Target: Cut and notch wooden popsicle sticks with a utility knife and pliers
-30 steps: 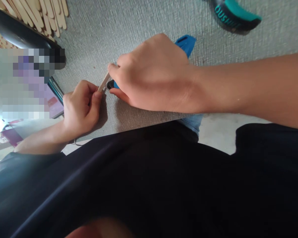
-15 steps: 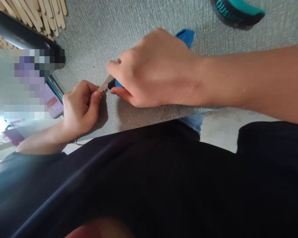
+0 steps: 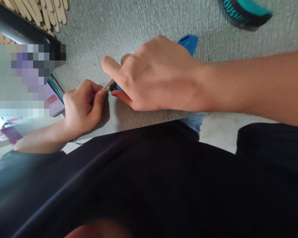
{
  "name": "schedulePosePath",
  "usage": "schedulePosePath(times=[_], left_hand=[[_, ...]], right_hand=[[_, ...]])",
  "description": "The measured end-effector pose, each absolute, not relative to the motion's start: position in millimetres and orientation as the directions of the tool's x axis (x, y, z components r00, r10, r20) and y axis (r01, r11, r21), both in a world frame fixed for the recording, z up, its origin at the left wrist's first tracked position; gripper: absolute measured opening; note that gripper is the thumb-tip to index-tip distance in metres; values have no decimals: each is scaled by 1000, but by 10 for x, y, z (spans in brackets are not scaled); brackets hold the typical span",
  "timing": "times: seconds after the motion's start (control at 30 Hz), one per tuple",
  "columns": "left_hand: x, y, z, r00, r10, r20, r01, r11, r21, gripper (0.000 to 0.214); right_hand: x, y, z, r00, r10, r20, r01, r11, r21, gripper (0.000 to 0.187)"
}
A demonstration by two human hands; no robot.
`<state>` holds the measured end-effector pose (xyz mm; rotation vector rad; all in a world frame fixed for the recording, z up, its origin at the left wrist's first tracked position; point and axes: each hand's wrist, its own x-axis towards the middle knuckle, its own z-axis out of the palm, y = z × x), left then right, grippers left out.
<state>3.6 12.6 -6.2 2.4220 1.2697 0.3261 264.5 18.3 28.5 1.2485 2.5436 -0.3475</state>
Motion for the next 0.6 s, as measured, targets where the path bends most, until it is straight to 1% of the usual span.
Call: schedulePosePath(times=[0.17, 0.27, 0.37, 0.6], left_hand=[[32, 125, -87, 564, 825, 33, 737, -520, 432, 40], [21, 123, -92, 557, 831, 7, 743, -502, 442, 44], [14, 120, -79, 551, 834, -18, 756, -491, 433, 43], [20, 125, -74, 556, 831, -8, 745, -495, 447, 46]], right_hand=[[2653, 174, 272, -601, 729, -329, 779, 626, -36, 68], [2653, 174, 273, -602, 728, -329, 780, 624, -48, 70], [2644, 170, 280, -603, 720, -343, 781, 621, -67, 71], [2645, 179, 298, -607, 704, -368, 772, 633, -60, 71]])
